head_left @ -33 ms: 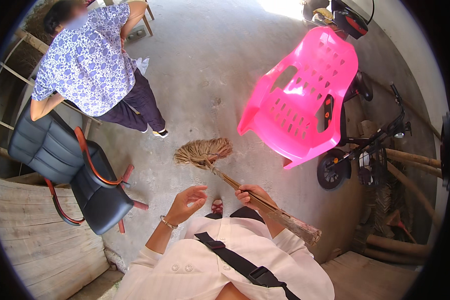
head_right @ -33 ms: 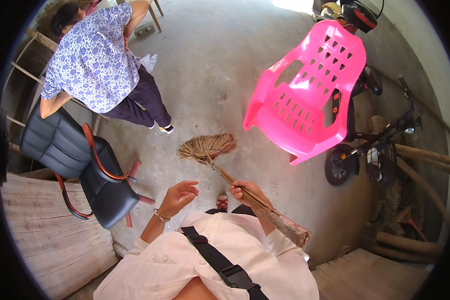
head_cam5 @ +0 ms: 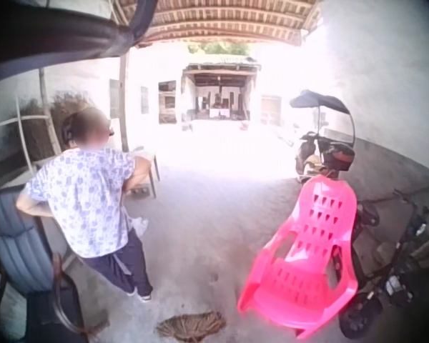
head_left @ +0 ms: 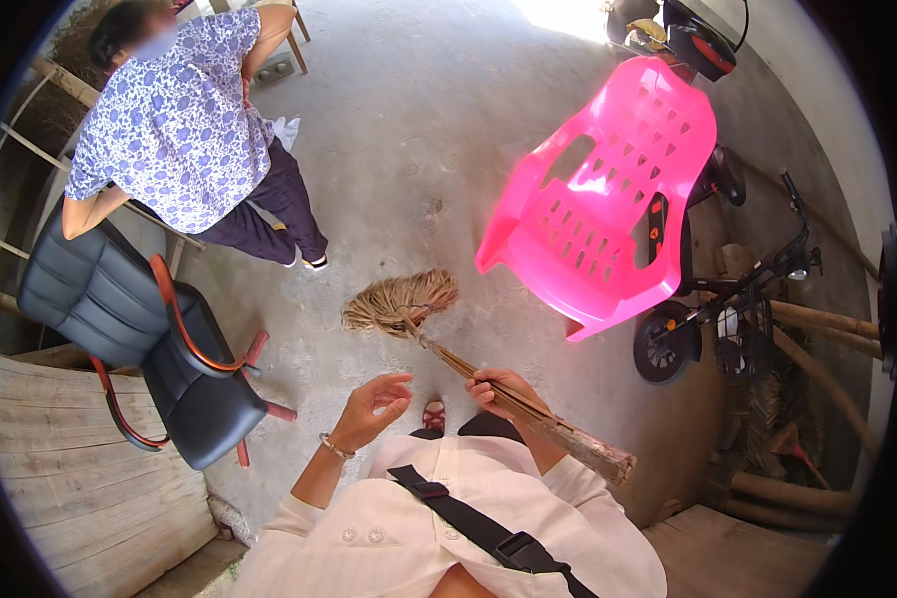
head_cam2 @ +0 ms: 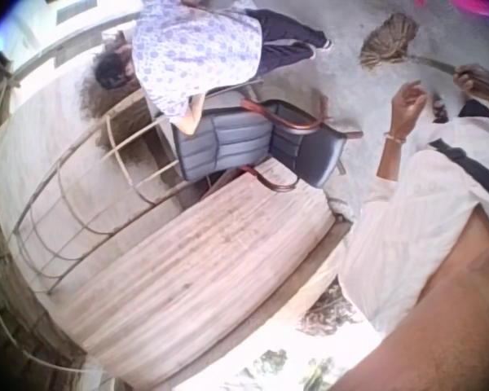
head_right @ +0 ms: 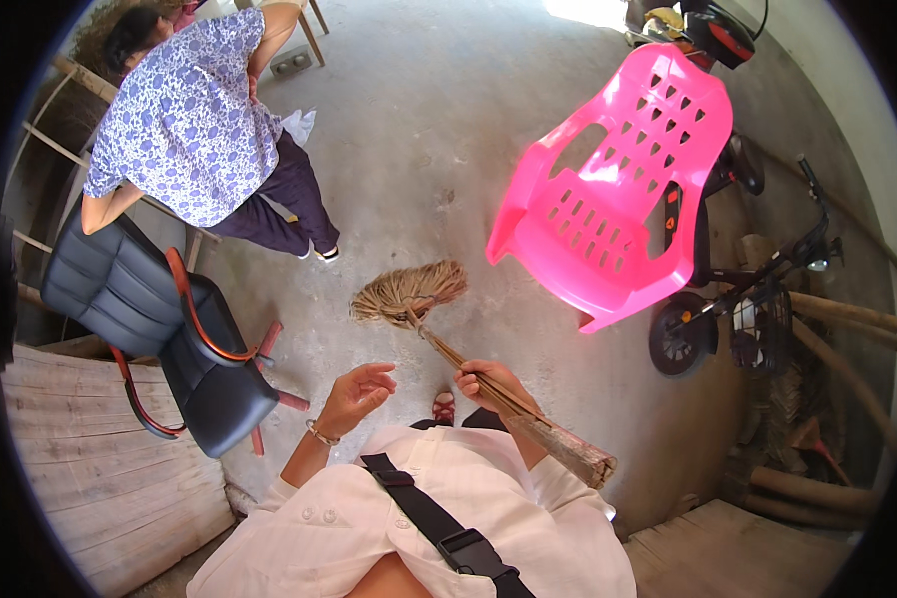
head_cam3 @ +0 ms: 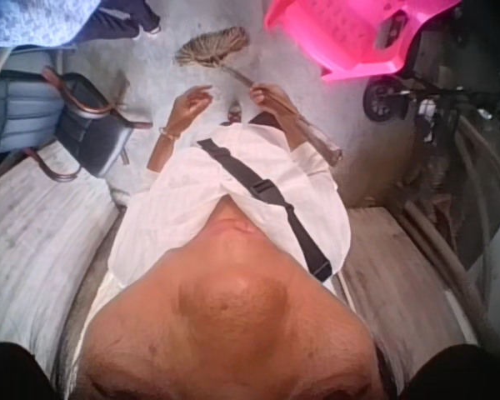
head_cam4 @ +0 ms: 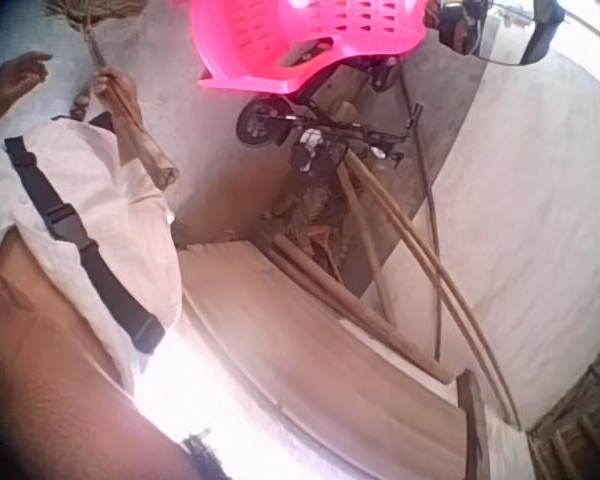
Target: The person sweeps a concrete outdoor area using a traditional straw broom. They move a black office chair to access the space underneath it and continue sweeping the floor.
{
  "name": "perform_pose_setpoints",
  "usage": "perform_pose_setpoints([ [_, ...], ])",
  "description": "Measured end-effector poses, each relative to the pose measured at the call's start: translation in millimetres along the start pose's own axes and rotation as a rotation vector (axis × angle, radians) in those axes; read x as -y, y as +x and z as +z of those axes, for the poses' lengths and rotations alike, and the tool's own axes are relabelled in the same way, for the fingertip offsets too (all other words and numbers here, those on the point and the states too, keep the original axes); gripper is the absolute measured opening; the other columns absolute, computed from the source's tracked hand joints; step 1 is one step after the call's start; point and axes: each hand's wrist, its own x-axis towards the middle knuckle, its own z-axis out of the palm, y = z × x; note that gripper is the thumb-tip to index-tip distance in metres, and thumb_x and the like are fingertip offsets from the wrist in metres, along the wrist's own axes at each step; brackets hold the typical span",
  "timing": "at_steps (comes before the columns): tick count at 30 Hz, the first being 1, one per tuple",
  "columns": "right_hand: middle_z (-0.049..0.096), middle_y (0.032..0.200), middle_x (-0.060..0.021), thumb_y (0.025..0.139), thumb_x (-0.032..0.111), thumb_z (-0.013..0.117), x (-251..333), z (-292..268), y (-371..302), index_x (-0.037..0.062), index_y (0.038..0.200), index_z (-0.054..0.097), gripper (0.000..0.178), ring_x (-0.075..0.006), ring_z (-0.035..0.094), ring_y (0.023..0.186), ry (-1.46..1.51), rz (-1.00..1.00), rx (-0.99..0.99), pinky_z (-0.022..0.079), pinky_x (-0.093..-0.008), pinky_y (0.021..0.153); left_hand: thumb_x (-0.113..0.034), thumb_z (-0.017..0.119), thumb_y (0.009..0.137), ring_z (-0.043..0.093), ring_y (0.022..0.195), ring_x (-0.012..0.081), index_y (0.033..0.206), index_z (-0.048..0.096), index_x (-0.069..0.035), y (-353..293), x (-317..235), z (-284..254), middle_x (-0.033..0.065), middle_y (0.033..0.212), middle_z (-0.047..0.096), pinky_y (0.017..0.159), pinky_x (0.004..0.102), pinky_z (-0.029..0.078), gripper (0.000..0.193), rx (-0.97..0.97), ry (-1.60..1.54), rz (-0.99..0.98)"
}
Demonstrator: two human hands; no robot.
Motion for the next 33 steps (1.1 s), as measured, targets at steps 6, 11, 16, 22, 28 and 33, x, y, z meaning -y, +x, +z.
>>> perform_pose_setpoints([
  [6,0.041,0.066,-0.0051,0.083,0.005,0.040,44.4,-11.6,79.8,0.0008,0.076,0.036,0.009,-0.0084,0.040,0.050,0.078,0.172,-0.077,0.037,-0.0175,0.040,-0.010,0.058,0.078,0.055,0.083,0.0085,0.110,0.050,-0.004,36.8,4.4,-8.2,0.0025,0.087,0.058,0.075,0.0224,0.045,0.033,-0.086,-0.028,-0.075],
  [11,0.038,0.058,-0.0016,0.082,0.006,0.041,78.1,-9.3,114.6,0.0037,0.069,0.036,0.014,-0.0082,0.038,0.046,-0.017,0.273,-0.263,0.036,-0.0177,0.040,-0.014,0.059,0.078,0.056,0.080,0.0086,0.109,0.052,-0.007,82.1,8.5,-15.7,0.0030,0.087,0.059,0.073,0.0232,0.045,0.033,-0.195,-0.032,-0.027],
  [16,0.040,0.060,-0.0023,0.080,0.003,0.043,124.5,84.8,86.9,0.0037,0.074,0.036,0.010,-0.0073,0.039,0.046,-0.412,0.320,-0.272,0.035,-0.0164,0.039,-0.013,0.058,0.078,0.055,0.079,0.0084,0.108,0.052,-0.005,138.5,-10.3,-21.9,0.0030,0.086,0.059,0.072,0.0224,0.045,0.031,-0.306,-0.091,0.004],
  [22,0.038,0.056,-0.0035,0.080,0.004,0.044,209.7,133.3,67.1,0.0038,0.065,0.036,0.018,-0.0088,0.037,0.045,-0.362,0.425,-0.302,0.033,-0.0194,0.040,-0.010,0.058,0.078,0.055,0.078,0.0082,0.108,0.051,-0.004,203.4,-40.2,-37.0,0.0030,0.086,0.059,0.072,0.0217,0.045,0.031,-0.340,-0.119,0.030],
  [28,0.034,0.057,0.0010,0.079,0.003,0.043,269.8,176.7,81.4,0.0043,0.064,0.035,0.017,-0.0047,0.033,0.044,-0.733,0.103,-0.386,0.029,-0.0160,0.036,-0.007,0.056,0.078,0.056,0.078,0.0091,0.107,0.052,-0.003,238.9,-35.6,-62.9,0.0041,0.085,0.059,0.072,0.0213,0.046,0.029,-0.415,-0.103,-0.064],
  [33,0.038,0.057,-0.0019,0.076,0.001,0.048,319.7,204.1,114.0,0.0012,0.067,0.039,0.013,-0.0063,0.038,0.046,-0.816,-0.133,-0.468,0.035,-0.0181,0.037,-0.008,0.059,0.078,0.057,0.079,0.0113,0.107,0.051,-0.002,281.1,-32.8,-94.6,0.0050,0.086,0.059,0.074,0.0232,0.045,0.031,-0.405,-0.153,-0.102],
])
